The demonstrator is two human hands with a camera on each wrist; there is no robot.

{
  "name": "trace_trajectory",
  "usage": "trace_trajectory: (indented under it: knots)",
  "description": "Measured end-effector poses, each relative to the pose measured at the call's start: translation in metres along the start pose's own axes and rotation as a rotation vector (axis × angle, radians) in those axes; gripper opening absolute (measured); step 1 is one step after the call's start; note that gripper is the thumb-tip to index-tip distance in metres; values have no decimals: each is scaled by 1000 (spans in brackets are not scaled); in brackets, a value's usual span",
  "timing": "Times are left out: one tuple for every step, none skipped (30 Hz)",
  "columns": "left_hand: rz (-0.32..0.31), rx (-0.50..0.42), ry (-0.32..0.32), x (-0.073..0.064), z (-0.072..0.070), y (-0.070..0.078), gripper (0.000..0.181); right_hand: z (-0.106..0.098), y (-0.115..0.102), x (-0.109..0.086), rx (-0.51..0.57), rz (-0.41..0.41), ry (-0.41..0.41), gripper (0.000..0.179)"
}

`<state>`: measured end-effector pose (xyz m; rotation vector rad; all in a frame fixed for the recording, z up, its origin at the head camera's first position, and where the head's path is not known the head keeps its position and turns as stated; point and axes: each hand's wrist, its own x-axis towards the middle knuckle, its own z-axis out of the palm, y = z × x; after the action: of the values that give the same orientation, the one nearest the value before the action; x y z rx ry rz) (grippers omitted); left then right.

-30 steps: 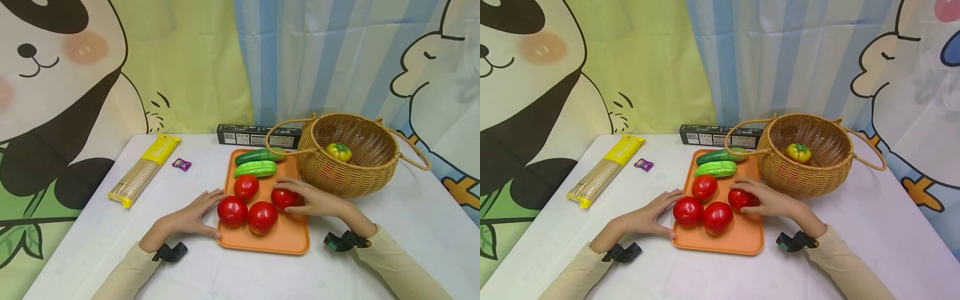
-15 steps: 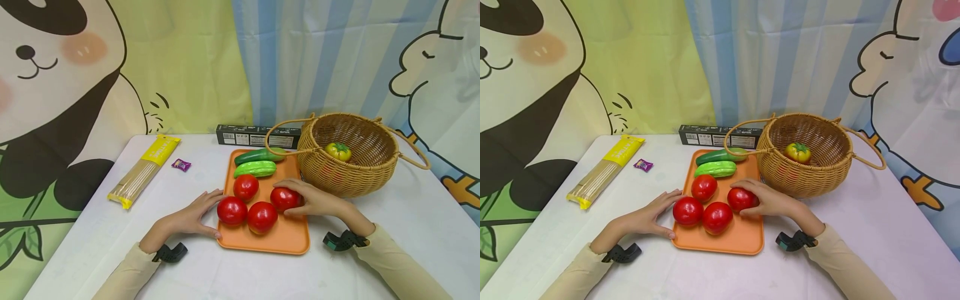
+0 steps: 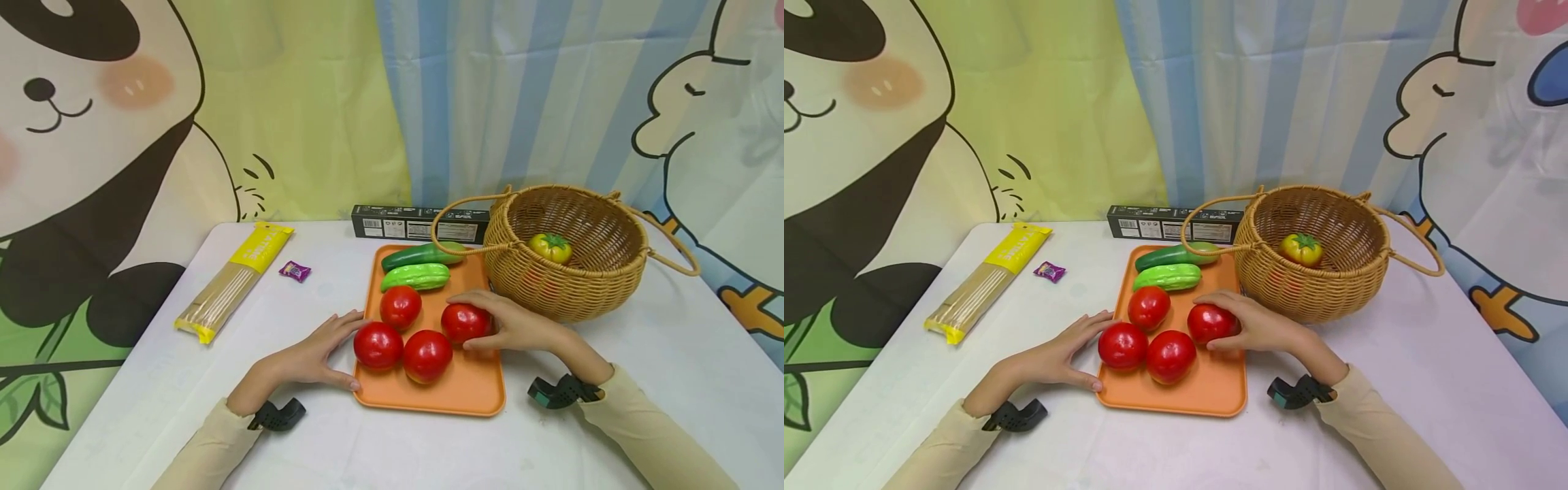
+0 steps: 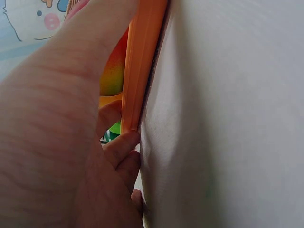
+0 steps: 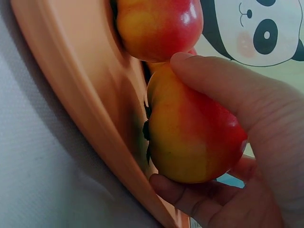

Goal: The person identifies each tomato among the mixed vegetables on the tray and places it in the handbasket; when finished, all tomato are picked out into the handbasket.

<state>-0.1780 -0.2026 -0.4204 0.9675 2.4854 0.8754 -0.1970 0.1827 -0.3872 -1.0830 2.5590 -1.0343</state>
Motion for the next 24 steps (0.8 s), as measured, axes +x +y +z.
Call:
trace_trajectory:
  knots:
    - [-1,-4,1,0,0,0,98,-1,0,0,-2,-4,4,65]
    - [2,-3,2,0,0,0,98,-1,-1,0,-2,-7,7,65]
    - [3,-4,3,0,0,0,98,-2,-1,0,-4,-13,13,65]
    - [4,-4,5,0,1,-1,98,-3,-1,-1,-4,-16,18,65]
    - [7,-2,7,0,1,-1,97,-4,-2,-1,-5,-18,24,64]
    - [11,0,8,0,1,-1,97,-5,-2,-2,-5,-18,30,64]
    - [14,1,10,0,1,-1,98,-6,-3,-2,-1,-18,35,64]
    - [17,3,11,0,1,-2,98,-7,-3,-3,1,-16,39,64]
    - [14,2,11,0,1,-2,98,-8,-4,-3,1,-16,43,64]
    - [15,3,10,0,1,-2,98,-9,-4,-4,-1,-15,46,64]
    - [14,2,10,0,1,-2,98,-10,-5,-4,-3,-15,47,64]
    - [12,2,9,0,1,-2,98,-11,-6,-4,-4,-15,46,64]
    - [9,1,9,0,1,-2,98,-11,-8,-5,-5,-16,46,64]
    - [6,2,7,0,1,-2,98,-12,-9,-5,-8,-16,46,64]
    - [1,1,5,0,1,-1,99,-13,-10,-6,-9,-17,46,64]
    - [-5,2,3,0,0,-1,99,-14,-12,-6,-11,-17,48,64]
    - [-13,0,1,0,0,-1,99,-14,-14,-7,-12,-18,48,65]
    - [-23,-4,-2,0,0,0,99,-15,-15,-7,-14,-18,50,65]
    - [-31,-9,-3,0,0,0,99,-16,-17,-8,-16,-20,53,65]
    - [-44,-14,-7,0,0,1,100,-17,-18,-8,-20,-24,60,65]
    - [-53,-19,-9,0,0,1,100,-18,-20,-9,-22,-27,63,65]
    - [-61,-22,-10,1,0,1,100,-19,-21,-9,-25,-30,67,65]
    - [-65,-24,-10,1,0,1,100,-20,-23,-10,-27,-31,72,65]
    - [-67,-26,-9,1,1,1,99,-22,-24,-11,-28,-36,76,64]
